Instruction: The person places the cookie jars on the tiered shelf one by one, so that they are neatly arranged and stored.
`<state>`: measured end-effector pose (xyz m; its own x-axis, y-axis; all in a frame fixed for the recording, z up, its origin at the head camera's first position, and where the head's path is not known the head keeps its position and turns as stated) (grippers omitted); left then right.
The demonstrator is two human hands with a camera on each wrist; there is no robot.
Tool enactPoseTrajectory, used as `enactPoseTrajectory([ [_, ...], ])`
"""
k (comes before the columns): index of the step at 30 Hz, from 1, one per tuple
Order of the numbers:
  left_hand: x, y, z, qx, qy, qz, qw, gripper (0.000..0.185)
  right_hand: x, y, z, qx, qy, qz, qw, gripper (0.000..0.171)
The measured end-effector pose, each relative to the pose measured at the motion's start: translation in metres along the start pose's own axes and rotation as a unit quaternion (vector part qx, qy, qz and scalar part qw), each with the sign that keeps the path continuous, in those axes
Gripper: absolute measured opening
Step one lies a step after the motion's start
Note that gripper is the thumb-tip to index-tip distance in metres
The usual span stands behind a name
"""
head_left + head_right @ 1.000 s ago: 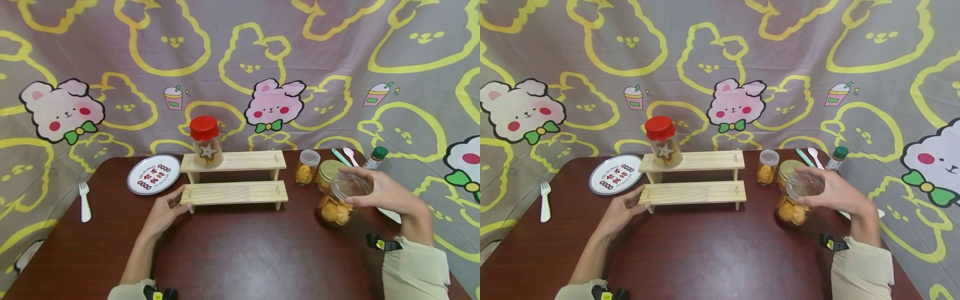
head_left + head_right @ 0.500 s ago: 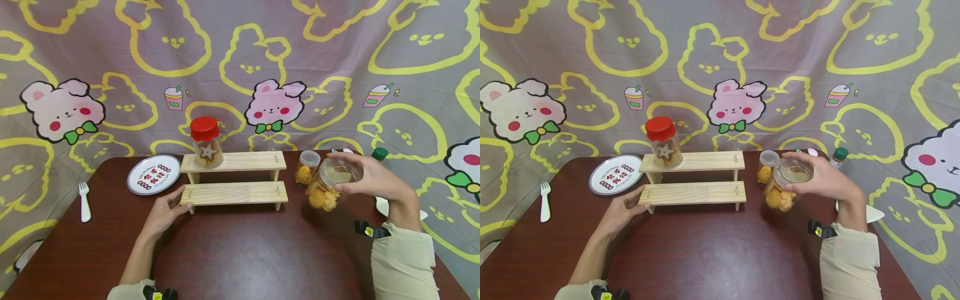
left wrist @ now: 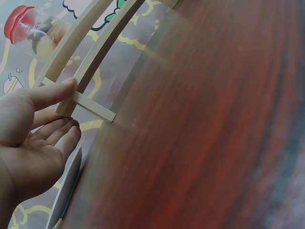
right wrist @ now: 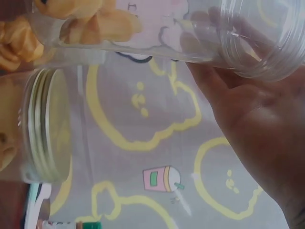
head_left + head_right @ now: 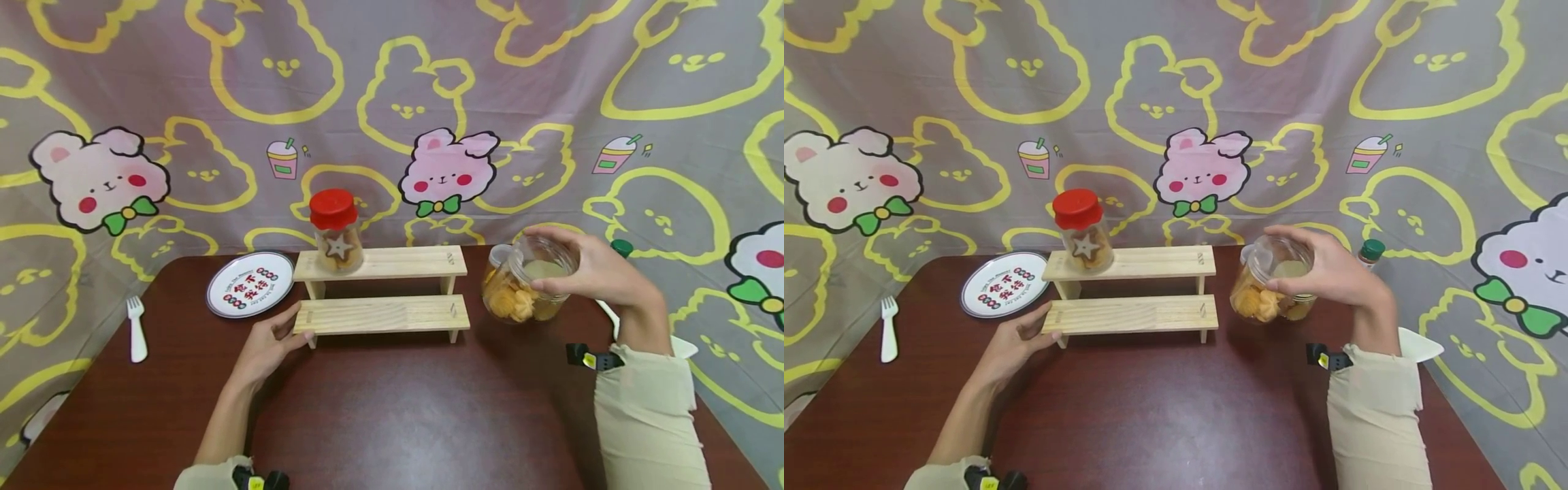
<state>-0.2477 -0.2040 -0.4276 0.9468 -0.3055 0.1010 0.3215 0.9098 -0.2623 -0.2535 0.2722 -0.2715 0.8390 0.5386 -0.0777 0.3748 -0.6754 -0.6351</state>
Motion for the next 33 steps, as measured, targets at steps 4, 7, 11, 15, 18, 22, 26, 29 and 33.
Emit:
enactPoseTrajectory([
  [4, 0.000, -0.001, -0.002, 0.013, -0.005, 0.007, 0.9999, 0.073, -0.009, -0.002, -0.007, 0.002, 0.008, 0.004, 1.000, 0.075],
  [7, 0.000, -0.002, -0.003, 0.025, -0.002, 0.010, 0.9997, 0.072, -0.017, -0.005, -0.013, 0.019, 0.008, 0.006, 1.000, 0.075],
  [11, 0.000, -0.003, -0.003, 0.030, 0.003, 0.009, 0.9995, 0.070, -0.028, -0.008, -0.019, 0.033, -0.001, 0.004, 0.999, 0.073],
  [15, 0.001, -0.003, -0.003, 0.032, 0.002, 0.009, 0.9994, 0.069, -0.038, -0.009, -0.026, 0.037, -0.010, -0.005, 0.999, 0.072],
  [18, 0.000, -0.003, -0.003, 0.032, 0.003, 0.009, 0.9994, 0.068, -0.045, -0.009, -0.031, 0.045, -0.018, -0.006, 0.999, 0.073],
  [22, -0.001, -0.003, -0.005, 0.027, 0.001, 0.012, 0.9996, 0.068, -0.056, -0.006, -0.033, 0.050, -0.018, -0.008, 0.999, 0.075],
  [26, -0.001, -0.003, -0.006, 0.020, -0.002, 0.012, 0.9997, 0.068, -0.067, -0.001, -0.032, 0.044, -0.011, -0.015, 0.999, 0.075],
  [29, -0.001, -0.003, -0.006, 0.018, -0.002, 0.011, 0.9998, 0.068, -0.074, 0.002, -0.030, 0.042, -0.010, -0.014, 0.999, 0.076],
  [33, -0.001, -0.004, -0.006, 0.020, -0.002, 0.011, 0.9997, 0.068, -0.084, 0.007, -0.025, 0.025, -0.015, -0.019, 0.999, 0.079],
])
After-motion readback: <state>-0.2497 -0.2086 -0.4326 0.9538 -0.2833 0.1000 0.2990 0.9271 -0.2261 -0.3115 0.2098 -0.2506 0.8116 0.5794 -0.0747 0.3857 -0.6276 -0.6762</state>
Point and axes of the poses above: each hand's wrist, its own x-axis away from the middle knuckle, its own y-axis out of the palm, z = x × y, the point moved 7 cm from there along -x, towards the middle knuckle, and after that the axes turned 13 degrees about -z, right-handed, at the moved point
